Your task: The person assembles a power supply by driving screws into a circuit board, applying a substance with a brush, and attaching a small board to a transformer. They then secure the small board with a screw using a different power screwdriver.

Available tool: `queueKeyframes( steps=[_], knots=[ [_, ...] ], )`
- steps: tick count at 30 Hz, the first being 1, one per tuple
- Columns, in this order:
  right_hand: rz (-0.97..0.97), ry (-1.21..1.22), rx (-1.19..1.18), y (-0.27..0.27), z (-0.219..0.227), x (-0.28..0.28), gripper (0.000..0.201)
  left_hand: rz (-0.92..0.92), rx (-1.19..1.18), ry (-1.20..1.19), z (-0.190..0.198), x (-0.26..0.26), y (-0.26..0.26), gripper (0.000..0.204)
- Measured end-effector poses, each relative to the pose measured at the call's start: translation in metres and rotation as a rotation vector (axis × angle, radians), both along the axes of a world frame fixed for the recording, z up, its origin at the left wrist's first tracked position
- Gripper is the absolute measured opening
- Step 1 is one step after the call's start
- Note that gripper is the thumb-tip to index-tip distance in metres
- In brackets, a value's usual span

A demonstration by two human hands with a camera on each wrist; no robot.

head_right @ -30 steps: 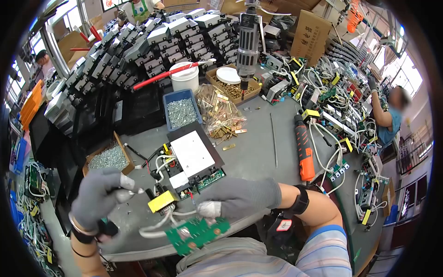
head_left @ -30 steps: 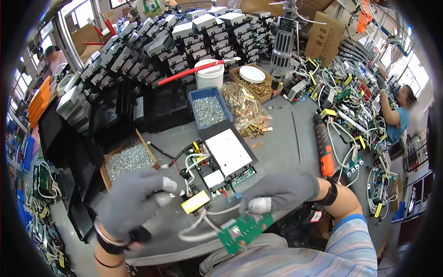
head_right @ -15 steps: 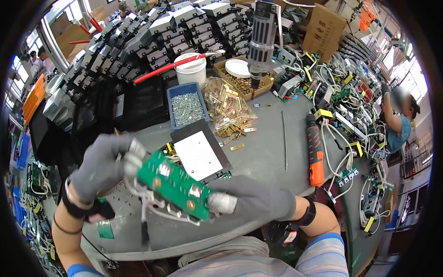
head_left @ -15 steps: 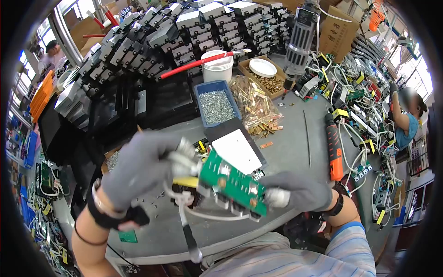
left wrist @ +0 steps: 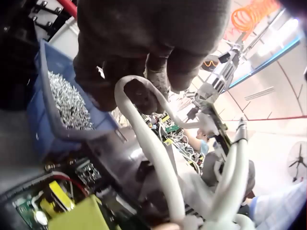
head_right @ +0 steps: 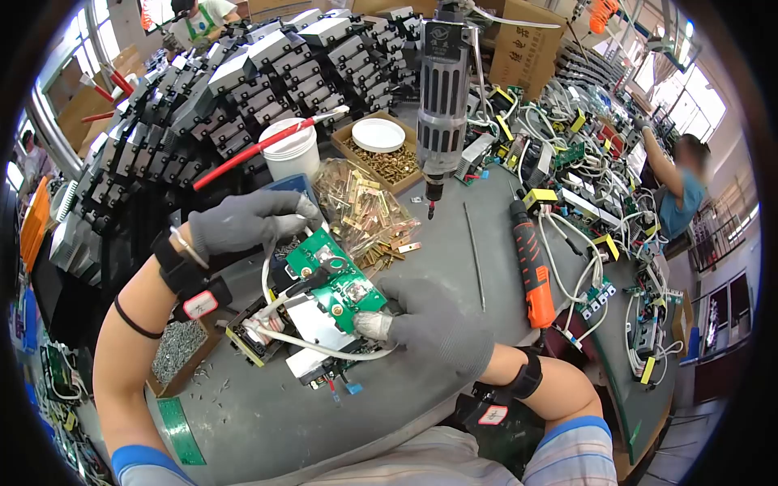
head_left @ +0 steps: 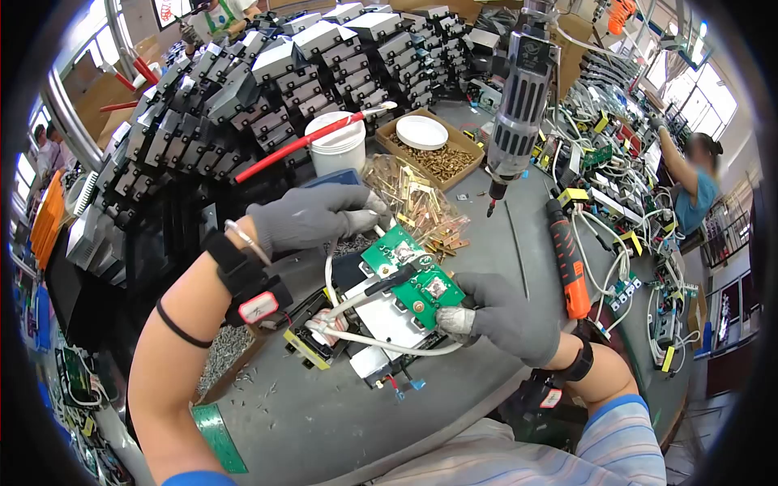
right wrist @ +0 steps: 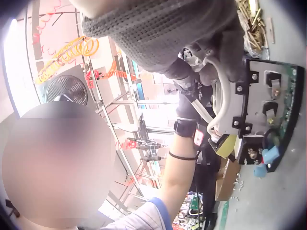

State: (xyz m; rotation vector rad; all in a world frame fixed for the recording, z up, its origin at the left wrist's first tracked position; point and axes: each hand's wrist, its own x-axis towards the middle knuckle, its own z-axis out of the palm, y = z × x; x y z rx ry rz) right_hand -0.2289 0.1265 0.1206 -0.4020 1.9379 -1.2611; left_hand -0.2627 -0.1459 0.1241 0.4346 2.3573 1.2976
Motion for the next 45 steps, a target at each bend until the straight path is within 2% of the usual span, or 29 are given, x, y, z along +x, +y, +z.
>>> queueKeyframes(
  steps=[3,4,5,7,9,10,11,14,15,17,18,19,21,22,23,25,26,28,29,31,34,37,39,40,41,42,43,44,45],
  knots=[
    [-0.005,0.053,0.023,0.004,-0.007,0.004,0.050,0.113,-0.102,0.089,0.002,0.027,0.009,0.046],
    [-0.014,0.064,-0.007,0.005,-0.010,0.007,0.053,0.059,-0.067,0.273,-0.016,0.035,0.004,0.048],
    [-0.017,0.062,-0.003,0.005,-0.009,0.008,0.053,0.113,-0.020,0.126,0.014,0.052,0.011,0.048],
    [-0.004,0.053,0.042,0.004,-0.004,0.011,0.054,0.174,-0.117,0.307,0.021,0.080,0.021,0.051],
    [-0.010,0.018,0.042,0.001,-0.010,0.006,0.050,0.219,-0.346,0.460,0.013,0.101,0.031,0.048],
    [-0.015,0.044,-0.001,0.000,-0.011,0.005,0.047,0.282,-0.388,0.482,0.008,0.109,0.038,0.036],
    [-0.012,0.070,-0.040,-0.002,-0.011,0.003,0.044,0.299,-0.380,0.476,0.004,0.111,0.041,0.036],
    [0.016,0.078,0.059,-0.001,-0.007,0.005,0.040,0.513,-0.145,0.574,-0.016,0.110,0.041,0.014],
    [-0.001,0.060,0.058,0.000,-0.008,0.006,0.040,0.528,-0.139,0.568,-0.023,0.111,0.039,0.014],
    [-0.010,0.042,0.103,-0.004,-0.006,0.009,0.039,0.803,0.177,0.174,-0.029,0.108,0.033,0.014],
    [-0.013,0.046,0.068,-0.004,-0.008,0.010,0.038,0.858,0.193,0.065,-0.033,0.105,0.030,0.020],
    [-0.018,0.048,0.030,-0.004,-0.009,0.010,0.037,0.866,0.197,0.058,-0.039,0.106,0.030,0.020],
    [-0.023,0.019,0.005,-0.003,-0.013,0.010,0.036,0.884,0.231,0.430,-0.048,0.105,0.032,0.025],
    [-0.040,-0.009,-0.019,-0.002,-0.014,0.010,0.036,0.880,0.073,0.495,-0.052,0.105,0.034,0.042],
    [-0.034,-0.008,-0.009,-0.002,-0.014,0.010,0.036,0.888,0.081,0.492,-0.049,0.106,0.037,0.042],
    [-0.037,0.001,0.003,-0.004,-0.012,0.008,0.036,0.643,-0.224,0.894,-0.030,0.109,0.039,0.061],
    [-0.035,0.002,0.012,-0.004,-0.012,0.007,0.036,0.649,-0.218,0.892,-0.022,0.112,0.042,0.061],
    [-0.024,-0.005,0.003,-0.002,-0.014,0.007,0.038,0.420,-0.394,0.862,-0.013,0.120,0.054,0.079],
    [-0.035,-0.002,0.005,-0.002,-0.012,0.008,0.038,0.428,-0.360,0.849,-0.015,0.121,0.065,0.086],
    [-0.030,0.023,0.074,-0.003,-0.009,0.010,0.042,0.476,-0.521,0.820,-0.016,0.119,0.076,0.092],
    [-0.022,0.019,0.069,0.001,-0.014,0.010,0.044,0.567,-0.488,0.732,-0.027,0.113,0.087,0.099],
    [0.007,-0.006,0.091,0.004,-0.004,0.004,0.041,0.560,-0.493,0.651,-0.030,0.111,0.090,0.103],
    [0.237,0.109,0.046,0.016,0.004,-0.012,0.039,0.583,-0.453,0.658,-0.031,0.112,0.092,0.103],
    [0.365,0.529,0.189,0.029,0.015,-0.029,0.035,0.601,-0.409,0.664,-0.032,0.111,0.093,0.103],
    [0.011,0.589,-0.104,0.026,0.020,-0.032,0.035,0.620,-0.408,0.663,-0.032,0.111,0.093,0.103],
    [-0.275,0.835,-0.143,0.014,0.030,-0.046,0.043,0.629,-0.410,0.676,-0.033,0.111,0.094,0.103],
    [-0.501,1.377,-0.085,0.004,0.026,-0.071,0.060,0.635,-0.412,0.688,-0.034,0.111,0.095,0.103],
    [-0.597,1.364,-0.240,-0.018,0.024,-0.080,0.079,0.643,-0.404,0.683,-0.035,0.112,0.096,0.103],
    [-0.594,1.364,-0.232,-0.028,0.021,-0.100,0.079,0.644,-0.398,0.674,-0.035,0.113,0.096,0.106]
  ],
)
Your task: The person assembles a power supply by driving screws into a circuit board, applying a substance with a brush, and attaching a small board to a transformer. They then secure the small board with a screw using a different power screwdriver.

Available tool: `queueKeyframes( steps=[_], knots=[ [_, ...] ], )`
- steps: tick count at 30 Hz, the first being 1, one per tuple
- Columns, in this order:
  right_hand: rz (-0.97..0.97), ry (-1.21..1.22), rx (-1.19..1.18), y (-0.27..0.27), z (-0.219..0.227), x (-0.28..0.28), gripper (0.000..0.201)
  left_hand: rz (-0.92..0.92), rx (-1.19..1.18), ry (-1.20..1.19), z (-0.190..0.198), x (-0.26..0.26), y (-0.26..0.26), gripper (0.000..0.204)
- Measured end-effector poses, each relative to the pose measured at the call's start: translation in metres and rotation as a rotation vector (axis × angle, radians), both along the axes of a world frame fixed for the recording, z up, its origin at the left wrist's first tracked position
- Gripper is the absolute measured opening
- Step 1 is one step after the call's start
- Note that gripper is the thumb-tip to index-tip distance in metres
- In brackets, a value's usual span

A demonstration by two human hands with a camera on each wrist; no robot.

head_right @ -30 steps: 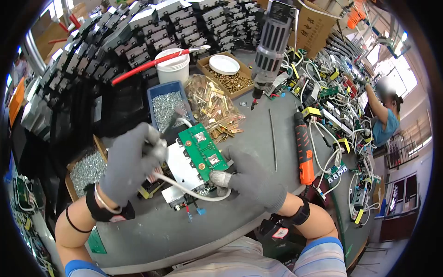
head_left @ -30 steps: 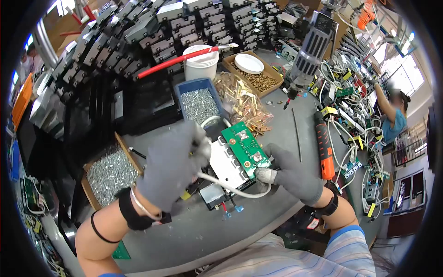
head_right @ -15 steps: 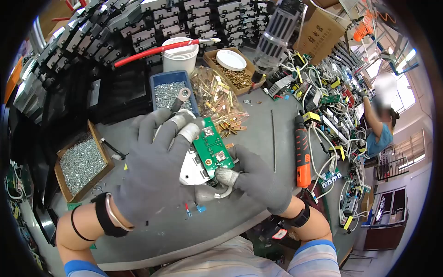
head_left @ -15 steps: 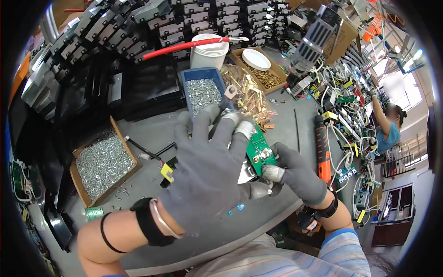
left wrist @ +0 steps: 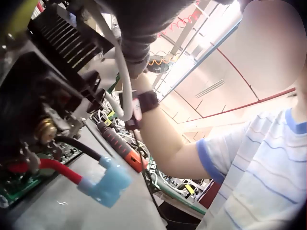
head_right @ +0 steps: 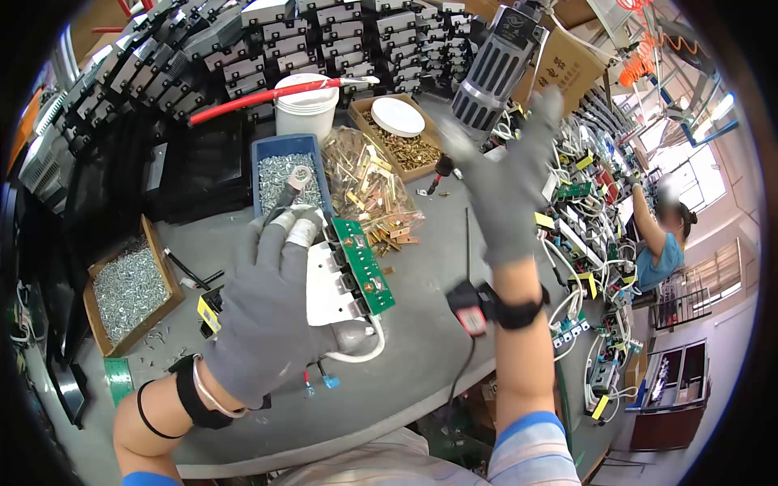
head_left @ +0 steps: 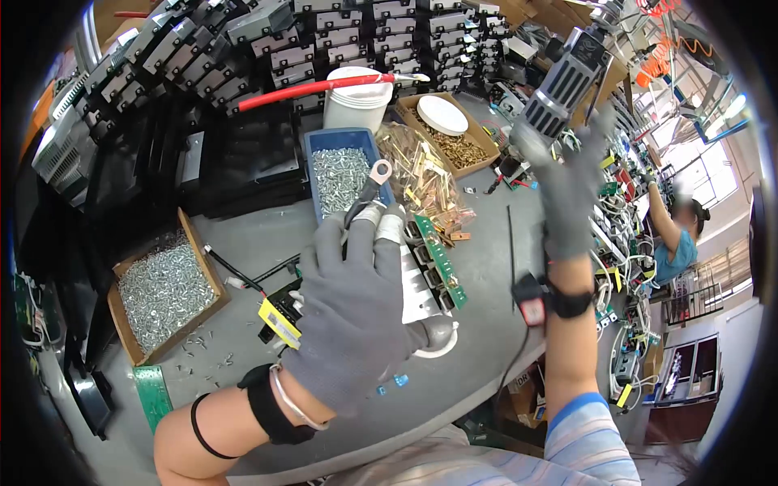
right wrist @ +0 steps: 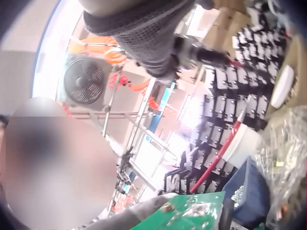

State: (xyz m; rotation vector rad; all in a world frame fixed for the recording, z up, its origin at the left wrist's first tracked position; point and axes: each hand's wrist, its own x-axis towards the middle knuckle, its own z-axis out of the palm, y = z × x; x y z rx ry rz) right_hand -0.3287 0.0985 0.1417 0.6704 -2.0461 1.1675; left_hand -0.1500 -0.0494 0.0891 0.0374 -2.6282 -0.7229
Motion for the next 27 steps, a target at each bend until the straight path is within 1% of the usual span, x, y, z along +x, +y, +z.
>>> queueKeyframes(
  steps=[2,3,4,6,8,10,11,13,15,17,18,20,22,23,25,27],
  knots=[
    [-0.257,0.197,0.198,-0.010,-0.014,-0.035,0.085,-0.012,0.005,-0.005,0.004,0.000,-0.001,0.111],
    [-0.422,0.561,0.355,-0.009,-0.019,-0.024,0.080,-0.008,-0.002,-0.061,0.009,0.001,-0.001,0.113],
    [-0.438,0.564,0.350,-0.007,-0.023,-0.005,0.080,-0.020,-0.011,-0.054,0.008,0.002,-0.001,0.113],
    [-0.185,0.449,0.139,-0.005,-0.027,0.039,0.058,0.015,-0.104,-0.030,0.003,0.002,-0.003,0.115],
    [0.260,-0.113,0.342,0.014,-0.045,0.052,0.036,-0.009,-0.117,-0.044,0.003,0.002,-0.004,0.116],
    [0.616,-1.157,0.356,0.016,-0.042,0.050,0.025,-0.022,-0.098,-0.057,0.006,0.002,-0.005,0.117],
    [0.613,-1.153,0.353,0.015,-0.039,0.051,0.025,-0.026,-0.101,-0.053,0.007,0.001,-0.004,0.117],
    [0.668,-1.326,0.243,0.015,-0.033,0.057,0.029,-0.006,-0.074,-0.092,0.009,0.002,-0.001,0.117],
    [0.658,-1.301,0.250,0.011,-0.023,0.063,0.029,0.013,-0.068,-0.110,0.011,0.004,0.000,0.117],
    [0.650,-1.273,0.254,0.008,-0.019,0.065,0.030,0.012,-0.058,-0.063,0.011,0.005,0.000,0.117],
    [0.641,-1.231,0.295,0.007,-0.020,0.066,0.030,0.016,-0.065,-0.062,0.008,0.006,-0.001,0.117],
    [0.636,-1.188,0.330,0.004,-0.021,0.066,0.030,0.002,0.004,-0.023,-0.001,0.009,-0.002,0.107],
    [0.611,-1.159,0.366,0.003,-0.022,0.066,0.031,0.006,0.010,-0.028,0.003,0.012,0.000,0.106],
    [0.612,-1.158,0.365,0.003,-0.024,0.065,0.031,0.007,0.021,-0.032,0.005,0.013,0.001,0.105],
    [0.643,-1.083,0.415,0.005,-0.027,0.063,0.032,0.012,0.013,-0.040,0.004,0.011,0.001,0.104],
    [0.638,-1.086,0.447,0.004,-0.025,0.062,0.032,0.019,0.006,-0.046,0.004,0.009,0.000,0.102]
  ],
)
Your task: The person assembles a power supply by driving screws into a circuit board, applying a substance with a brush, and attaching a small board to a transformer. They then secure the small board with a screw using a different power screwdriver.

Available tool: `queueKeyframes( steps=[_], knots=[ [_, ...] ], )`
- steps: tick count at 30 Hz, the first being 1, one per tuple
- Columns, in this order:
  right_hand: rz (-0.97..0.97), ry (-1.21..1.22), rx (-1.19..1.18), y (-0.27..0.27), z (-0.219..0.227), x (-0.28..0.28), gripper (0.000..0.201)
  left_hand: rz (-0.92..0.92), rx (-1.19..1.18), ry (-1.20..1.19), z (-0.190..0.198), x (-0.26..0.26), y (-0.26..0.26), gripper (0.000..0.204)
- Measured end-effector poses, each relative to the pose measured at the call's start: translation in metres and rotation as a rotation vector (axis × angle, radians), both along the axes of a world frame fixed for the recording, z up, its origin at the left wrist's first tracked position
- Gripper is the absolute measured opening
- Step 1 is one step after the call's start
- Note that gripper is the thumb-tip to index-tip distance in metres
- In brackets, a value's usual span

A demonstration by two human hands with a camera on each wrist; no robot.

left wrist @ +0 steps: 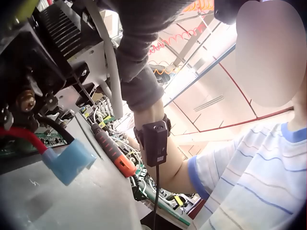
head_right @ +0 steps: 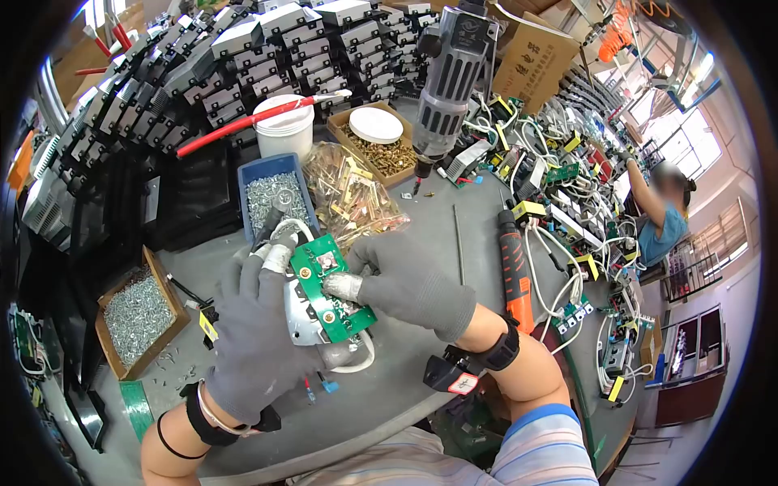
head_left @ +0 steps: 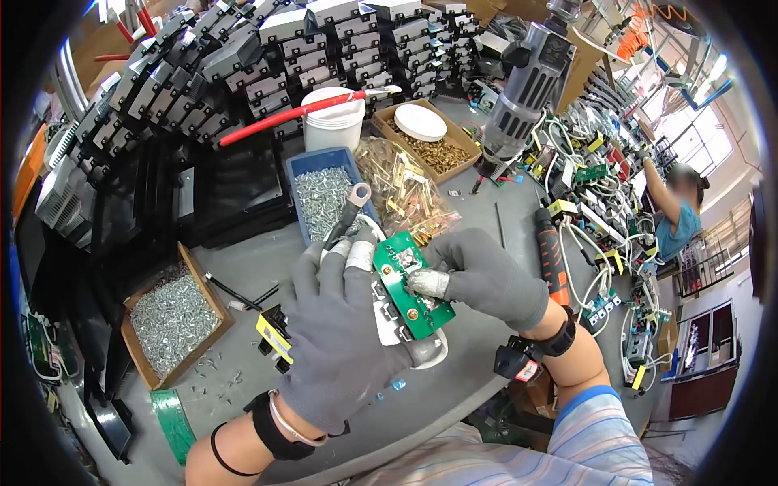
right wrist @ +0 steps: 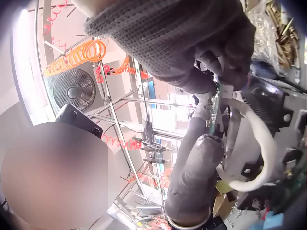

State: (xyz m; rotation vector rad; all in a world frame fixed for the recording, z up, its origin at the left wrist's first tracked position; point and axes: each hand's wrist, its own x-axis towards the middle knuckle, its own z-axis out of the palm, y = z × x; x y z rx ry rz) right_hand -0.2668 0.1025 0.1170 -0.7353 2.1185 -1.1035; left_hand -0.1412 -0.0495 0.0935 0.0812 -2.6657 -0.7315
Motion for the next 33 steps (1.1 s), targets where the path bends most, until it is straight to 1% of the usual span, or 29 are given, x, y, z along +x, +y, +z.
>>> queueKeyframes(
  steps=[2,4,5,6,7,8,9,11,12,14,15,16,17,18,19,21,23,25,26,27,29,30,33],
  knots=[
    [0.009,0.003,0.027,0.002,0.005,0.001,0.032,-0.022,0.045,-0.063,0.001,-0.002,-0.001,0.099],
    [0.045,0.241,0.045,0.010,0.013,0.001,0.031,-0.023,0.064,-0.064,0.002,-0.003,0.000,0.098],
    [-0.138,0.673,-0.094,0.016,0.012,-0.010,0.031,-0.017,0.084,-0.064,0.001,-0.003,0.000,0.096],
    [-0.322,1.097,-0.238,0.007,0.023,-0.018,0.031,-0.007,0.090,-0.066,0.001,-0.004,0.001,0.096],
    [-0.576,0.961,-0.447,0.004,0.046,-0.016,0.043,0.000,0.091,-0.047,0.000,-0.004,0.002,0.095],
    [-0.608,1.345,-0.536,-0.004,0.044,-0.035,0.058,0.009,0.092,-0.026,-0.001,-0.004,0.003,0.095],
    [-0.596,1.342,-0.539,-0.014,0.038,-0.057,0.058,0.019,0.097,-0.026,-0.002,-0.003,0.003,0.095],
    [-0.642,2.019,-0.282,-0.032,0.028,-0.094,0.066,0.030,0.053,0.003,-0.004,-0.001,0.003,0.097],
    [-0.632,2.020,-0.291,-0.038,0.029,-0.107,0.066,0.039,0.057,0.007,-0.005,-0.001,0.004,0.097],
    [-0.726,1.782,-0.448,-0.039,0.032,-0.122,0.055,0.038,0.029,0.046,-0.008,0.002,0.006,0.100],
    [-0.719,1.781,-0.452,-0.029,0.038,-0.124,0.055,0.045,0.032,0.047,-0.008,0.002,0.005,0.100],
    [-0.521,1.043,-0.618,-0.013,0.050,-0.124,0.051,0.045,0.054,0.037,-0.009,0.002,0.005,0.101],
    [-0.303,0.303,-0.694,-0.004,0.058,-0.119,0.048,0.042,0.080,0.026,-0.009,0.002,0.004,0.102],
    [-0.284,0.231,-0.863,-0.007,0.060,-0.106,0.041,0.045,0.090,0.028,-0.010,0.002,0.003,0.102],
    [-0.300,0.227,-0.853,-0.006,0.062,-0.090,0.044,0.035,0.104,0.024,-0.010,0.002,0.002,0.101],
    [-0.329,0.405,-0.849,-0.012,0.068,-0.054,0.053,0.024,0.120,0.024,-0.010,0.000,0.001,0.101],
    [-0.184,0.190,-1.031,-0.017,0.069,-0.024,0.062,0.032,0.094,0.005,-0.009,-0.001,0.001,0.100],
    [0.113,0.122,-1.166,-0.017,0.072,-0.015,0.061,0.029,0.130,-0.006,-0.007,-0.002,-0.001,0.099],
    [0.252,0.000,-1.250,-0.021,0.068,-0.014,0.061,0.025,0.162,-0.017,-0.006,-0.002,-0.001,0.098],
    [0.366,-0.119,-1.227,-0.023,0.066,-0.020,0.058,0.023,0.160,-0.015,-0.006,-0.003,-0.001,0.098],
    [0.202,-0.080,-1.232,-0.028,0.065,-0.006,0.055,0.026,0.148,-0.030,-0.007,-0.003,-0.001,0.097],
    [0.154,-0.065,-1.214,-0.024,0.062,-0.005,0.055,0.027,0.148,-0.028,-0.007,-0.003,-0.001,0.097],
    [0.215,-0.115,-1.270,-0.032,0.043,-0.014,0.057,0.029,0.172,-0.022,-0.006,-0.002,-0.002,0.097]
  ],
)
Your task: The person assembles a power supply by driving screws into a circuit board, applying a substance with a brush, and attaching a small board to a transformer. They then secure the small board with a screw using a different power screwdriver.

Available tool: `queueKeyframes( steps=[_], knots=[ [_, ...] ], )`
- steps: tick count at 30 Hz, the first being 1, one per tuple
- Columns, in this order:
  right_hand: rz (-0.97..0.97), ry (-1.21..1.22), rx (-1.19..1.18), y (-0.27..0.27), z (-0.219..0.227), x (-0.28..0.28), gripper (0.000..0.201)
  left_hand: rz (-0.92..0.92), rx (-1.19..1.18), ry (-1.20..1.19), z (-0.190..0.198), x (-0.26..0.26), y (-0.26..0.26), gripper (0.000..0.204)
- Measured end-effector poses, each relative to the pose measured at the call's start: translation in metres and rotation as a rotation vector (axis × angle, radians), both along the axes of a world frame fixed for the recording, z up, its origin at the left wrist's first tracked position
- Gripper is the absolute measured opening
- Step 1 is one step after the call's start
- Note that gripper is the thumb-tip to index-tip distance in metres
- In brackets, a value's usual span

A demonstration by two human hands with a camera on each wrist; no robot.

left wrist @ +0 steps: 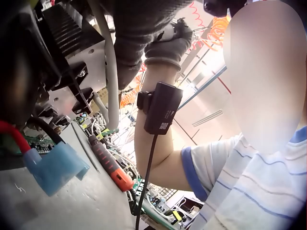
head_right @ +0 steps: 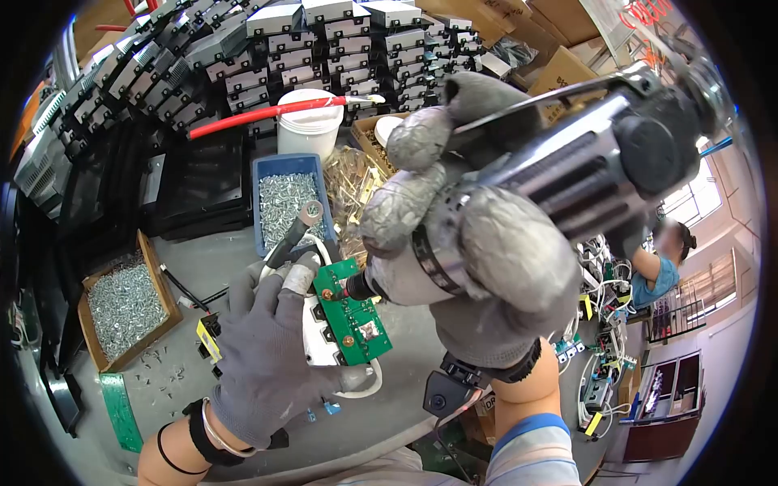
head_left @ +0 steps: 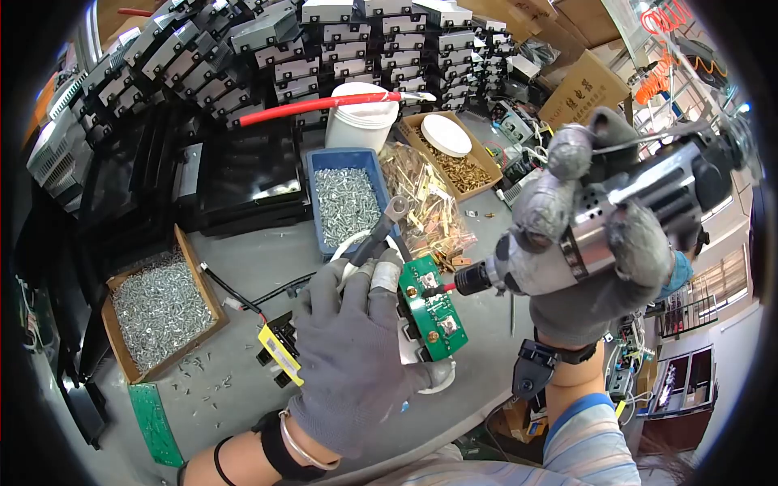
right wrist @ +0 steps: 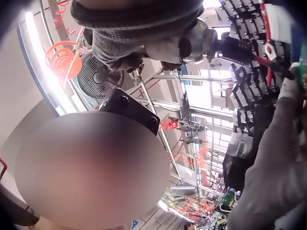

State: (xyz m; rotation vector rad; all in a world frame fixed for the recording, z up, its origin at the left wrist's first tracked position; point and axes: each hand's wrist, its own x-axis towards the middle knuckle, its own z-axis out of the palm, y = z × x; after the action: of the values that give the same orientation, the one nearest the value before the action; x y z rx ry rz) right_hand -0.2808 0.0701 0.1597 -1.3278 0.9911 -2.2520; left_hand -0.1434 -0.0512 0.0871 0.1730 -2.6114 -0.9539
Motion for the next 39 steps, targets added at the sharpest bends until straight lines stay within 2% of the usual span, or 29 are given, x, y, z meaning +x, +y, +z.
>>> queueKeyframes(
  steps=[11,18,20,21,22,23,27,39],
  knots=[
    [-0.020,0.023,0.003,-0.018,-0.011,0.006,0.057,0.029,-0.066,-0.071,0.003,-0.001,0.000,0.099],
    [-0.054,0.068,-0.026,-0.014,-0.006,0.007,0.058,0.006,-0.003,-0.062,0.005,-0.002,-0.001,0.099],
    [-0.037,-0.423,0.189,-0.006,0.008,0.012,0.059,0.011,-0.004,-0.086,0.006,-0.002,-0.002,0.100],
    [0.019,-0.172,0.202,-0.013,0.011,0.003,0.061,0.008,-0.036,-0.097,0.004,-0.002,-0.002,0.101],
    [-0.048,-0.331,0.180,-0.017,0.013,0.014,0.064,0.003,-0.039,-0.095,0.004,-0.002,-0.001,0.101],
    [-0.051,-0.331,0.179,-0.017,0.013,0.015,0.064,0.015,-0.072,-0.075,0.003,-0.003,0.000,0.100],
    [-0.057,-0.265,0.214,-0.016,0.012,0.019,0.060,0.052,-0.130,-0.053,0.001,-0.002,0.001,0.100],
    [-0.077,-0.042,0.290,-0.013,0.007,0.022,0.048,0.045,-0.070,-0.037,0.003,-0.001,0.000,0.095]
  ],
)
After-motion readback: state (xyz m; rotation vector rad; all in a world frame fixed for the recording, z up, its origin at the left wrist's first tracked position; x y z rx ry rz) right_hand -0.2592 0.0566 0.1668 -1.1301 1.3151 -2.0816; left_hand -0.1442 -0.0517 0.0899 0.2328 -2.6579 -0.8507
